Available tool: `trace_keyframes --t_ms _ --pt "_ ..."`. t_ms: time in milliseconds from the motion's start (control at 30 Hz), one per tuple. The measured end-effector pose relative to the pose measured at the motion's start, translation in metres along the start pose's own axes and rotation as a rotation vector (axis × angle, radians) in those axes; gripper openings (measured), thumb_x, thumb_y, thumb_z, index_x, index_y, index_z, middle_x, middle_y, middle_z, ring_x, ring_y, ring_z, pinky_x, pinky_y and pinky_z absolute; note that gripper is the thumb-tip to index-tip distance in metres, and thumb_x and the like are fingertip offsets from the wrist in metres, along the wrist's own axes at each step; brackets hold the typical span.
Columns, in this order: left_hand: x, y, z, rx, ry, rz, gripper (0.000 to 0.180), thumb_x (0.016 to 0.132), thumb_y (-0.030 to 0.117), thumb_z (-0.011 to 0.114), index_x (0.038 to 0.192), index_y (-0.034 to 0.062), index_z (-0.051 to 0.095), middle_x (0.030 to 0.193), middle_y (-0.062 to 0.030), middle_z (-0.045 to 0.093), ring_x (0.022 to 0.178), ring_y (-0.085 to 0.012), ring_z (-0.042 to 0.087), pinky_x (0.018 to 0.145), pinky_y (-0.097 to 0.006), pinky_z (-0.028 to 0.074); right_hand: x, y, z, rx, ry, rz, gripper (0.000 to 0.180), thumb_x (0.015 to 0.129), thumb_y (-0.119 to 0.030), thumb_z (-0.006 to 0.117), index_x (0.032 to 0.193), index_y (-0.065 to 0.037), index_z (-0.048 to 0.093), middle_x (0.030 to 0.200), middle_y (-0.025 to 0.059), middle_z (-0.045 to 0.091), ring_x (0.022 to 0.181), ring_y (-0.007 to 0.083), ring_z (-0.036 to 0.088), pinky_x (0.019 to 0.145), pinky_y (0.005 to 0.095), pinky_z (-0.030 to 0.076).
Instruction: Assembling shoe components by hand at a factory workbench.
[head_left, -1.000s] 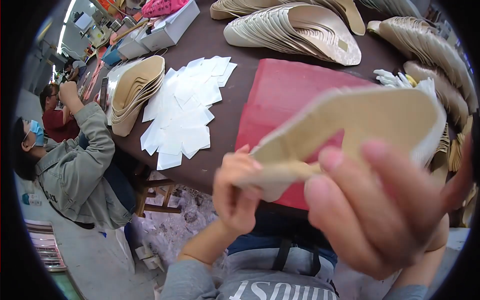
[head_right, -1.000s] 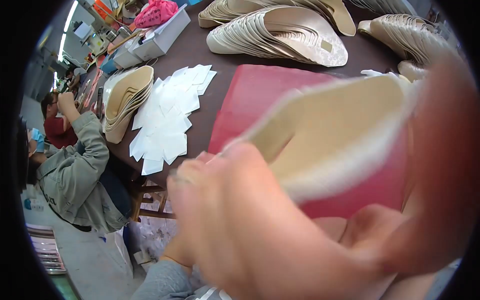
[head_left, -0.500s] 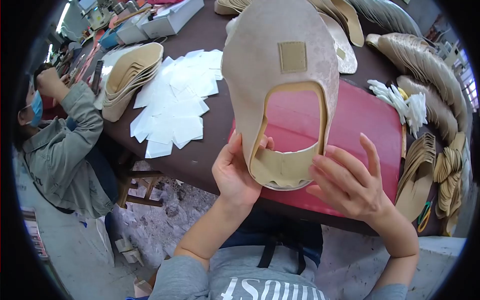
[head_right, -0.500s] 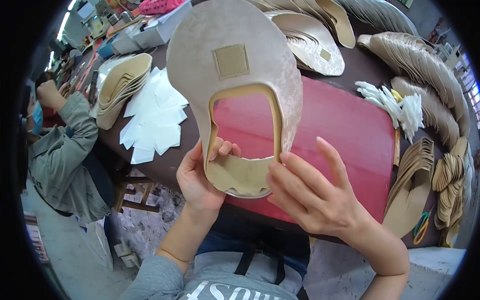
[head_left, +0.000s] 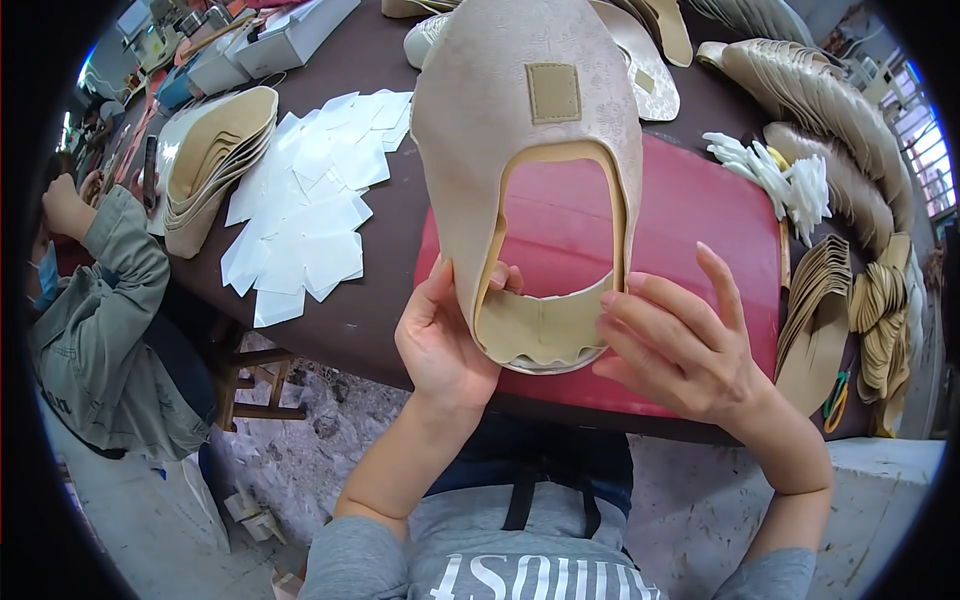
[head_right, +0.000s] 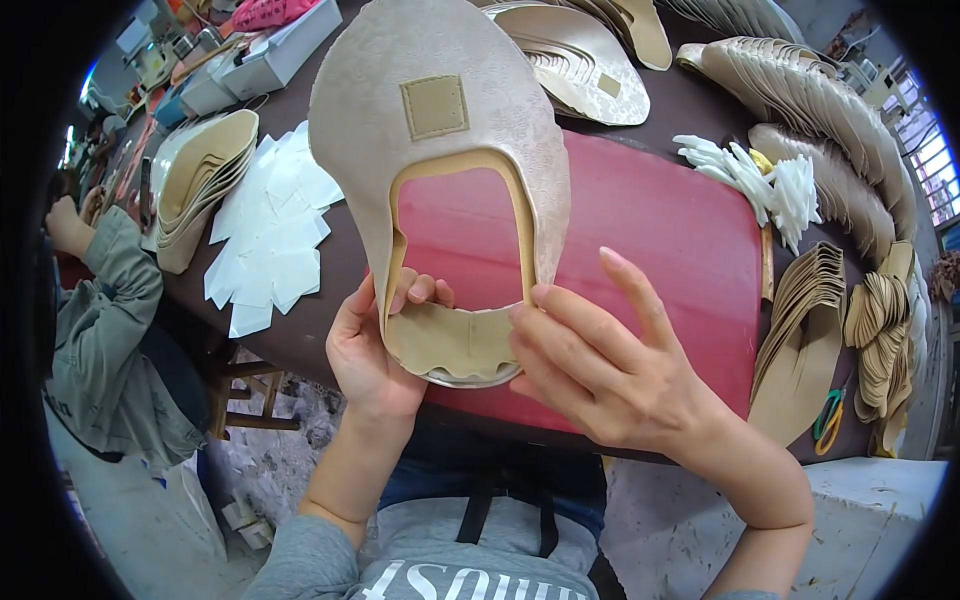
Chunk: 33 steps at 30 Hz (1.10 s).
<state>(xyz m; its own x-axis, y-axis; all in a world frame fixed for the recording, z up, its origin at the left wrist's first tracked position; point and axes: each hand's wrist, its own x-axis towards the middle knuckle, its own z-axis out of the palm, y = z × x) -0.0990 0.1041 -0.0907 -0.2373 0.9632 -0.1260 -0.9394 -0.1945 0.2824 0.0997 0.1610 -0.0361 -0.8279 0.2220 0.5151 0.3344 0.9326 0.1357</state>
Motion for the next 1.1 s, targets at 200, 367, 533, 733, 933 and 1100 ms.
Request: trace_keyframes --t_ms 200,367,533,733,933,1100 --pt "-0.001 -0.009 0.014 0.137 -0.002 0.017 0.021 0.094 0.016 0.040 0.100 0.0025 0.056 0.086 -0.0048 0.054 0.091 -0.0193 0.056 0.098 -0.036 0.040 0.027 -0.004 -0.002 0.271 -0.205 0.062 0.018 0.081 -0.022 0.069 0.096 -0.011 0.067 0.106 0.0026 0.066 0.095 0.0197 0.063 0.108 0.0520 0.034" --pt "-0.006 -0.009 0.041 0.873 0.012 0.420 0.021 0.090 0.012 0.052 0.109 0.0036 0.056 0.102 -0.0067 0.059 0.099 -0.0215 0.058 0.100 -0.039 0.039 0.042 0.030 -0.006 0.328 -0.602 0.069 0.014 0.085 -0.019 0.064 0.095 -0.009 0.066 0.097 0.0042 0.067 0.083 0.0211 0.062 0.109 0.0510 0.032" --pt "-0.029 0.005 0.033 1.948 -0.652 1.156 0.034 0.082 0.008 0.066 0.115 0.0059 0.057 0.114 -0.0074 0.059 0.107 -0.0222 0.058 0.102 -0.040 0.039 0.040 0.044 -0.022 0.782 -0.590 0.238 0.012 0.087 -0.016 0.058 0.090 -0.005 0.065 0.085 0.0061 0.067 0.073 0.0238 0.060 0.101 0.0474 0.035" --pt "-0.033 -0.008 0.055 2.006 -0.817 1.014 0.034 0.074 0.009 0.074 0.106 0.0069 0.061 0.112 -0.0053 0.060 0.110 -0.0225 0.056 0.102 -0.042 0.039 0.038 0.048 -0.036 0.813 -0.629 0.328 0.024 0.087 -0.021 0.055 0.079 -0.001 0.065 0.073 0.0090 0.067 0.064 0.0266 0.059 0.068 0.0359 0.050" --pt "-0.047 -0.014 0.084 2.129 -0.815 0.967 0.031 0.074 0.010 0.074 0.102 0.0070 0.062 0.108 -0.0041 0.061 0.106 -0.0209 0.056 0.102 -0.041 0.038 0.037 0.053 -0.074 0.814 -0.751 0.349 0.024 0.083 -0.023 0.057 0.081 -0.002 0.069 0.073 0.0101 0.068 0.063 0.0255 0.060 0.059 0.0347 0.049" --pt "-0.052 -0.017 0.093 2.143 -0.874 1.068 0.029 0.075 0.010 0.072 0.102 0.0073 0.061 0.103 -0.0036 0.061 0.098 -0.0195 0.055 0.097 -0.040 0.040 0.031 0.045 -0.071 0.807 -0.743 0.480 0.018 0.082 -0.016 0.057 0.084 -0.003 0.070 0.076 0.0091 0.069 0.062 0.0258 0.060 0.061 0.0345 0.048"
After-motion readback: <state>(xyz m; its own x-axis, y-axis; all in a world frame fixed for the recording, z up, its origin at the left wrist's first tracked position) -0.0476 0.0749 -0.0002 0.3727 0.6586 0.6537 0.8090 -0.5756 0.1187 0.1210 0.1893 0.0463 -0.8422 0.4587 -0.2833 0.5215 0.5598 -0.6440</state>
